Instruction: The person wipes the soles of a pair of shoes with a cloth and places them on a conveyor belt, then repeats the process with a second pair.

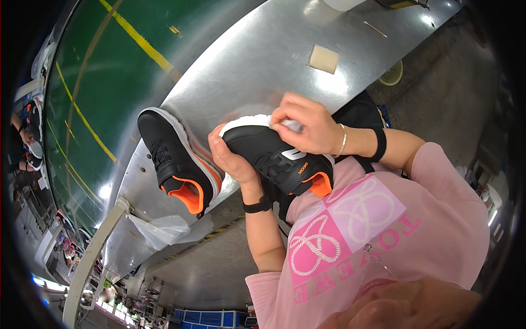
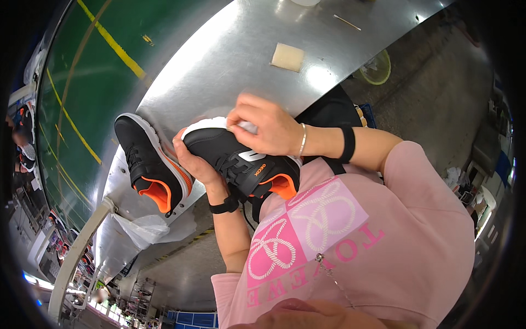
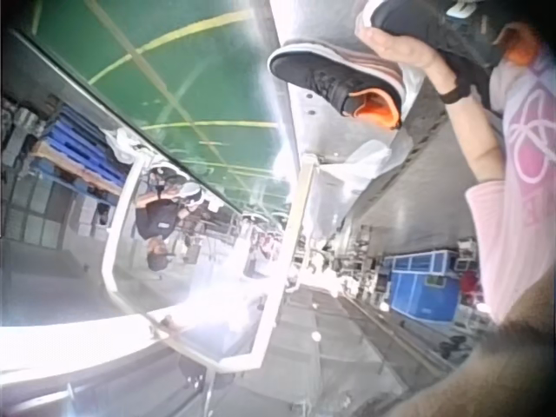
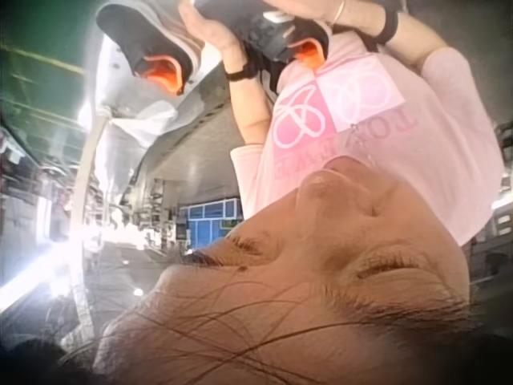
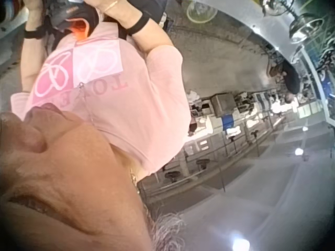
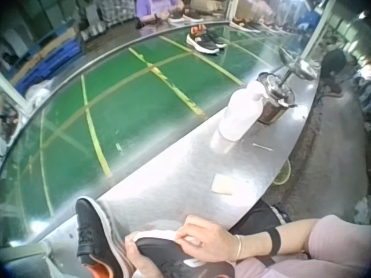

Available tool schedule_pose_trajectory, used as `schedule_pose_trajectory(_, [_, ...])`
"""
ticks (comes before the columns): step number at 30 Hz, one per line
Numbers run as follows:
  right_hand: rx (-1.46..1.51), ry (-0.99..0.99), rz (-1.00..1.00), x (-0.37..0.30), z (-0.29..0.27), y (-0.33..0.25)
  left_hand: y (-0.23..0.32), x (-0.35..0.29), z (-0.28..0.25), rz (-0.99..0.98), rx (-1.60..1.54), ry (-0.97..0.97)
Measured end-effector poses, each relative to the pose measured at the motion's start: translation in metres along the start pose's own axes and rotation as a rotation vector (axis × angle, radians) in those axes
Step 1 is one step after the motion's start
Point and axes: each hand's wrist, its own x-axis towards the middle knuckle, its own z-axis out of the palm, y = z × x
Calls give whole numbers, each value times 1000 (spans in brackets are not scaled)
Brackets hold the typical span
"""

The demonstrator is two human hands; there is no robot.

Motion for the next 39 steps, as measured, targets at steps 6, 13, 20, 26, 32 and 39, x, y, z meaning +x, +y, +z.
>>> schedule_pose_trajectory(6, [-82, -30, 69, -13, -11, 0, -9, 1, -1, 72, 89, -21])
schedule_pose_trajectory(13, [46, 32, 16, 9, 0, 3, -3, 3, 3, 36, 27, -5])
schedule_pose_trajectory(20, [-63, -44, 56, -11, -15, 3, -10, 2, 2, 71, 46, -21])
schedule_pose_trajectory(26, [1, 6, 5, 6, -5, 3, -3, 4, 6, 29, 36, 15])
schedule_pose_trajectory(32, [-40, -55, 61, -24, -3, 14, -11, 8, -12, 80, 62, -33])
schedule_pose_trajectory(39, [1, -9, 7, 2, 15, 11, -17, 8, -16, 65, 55, -17])
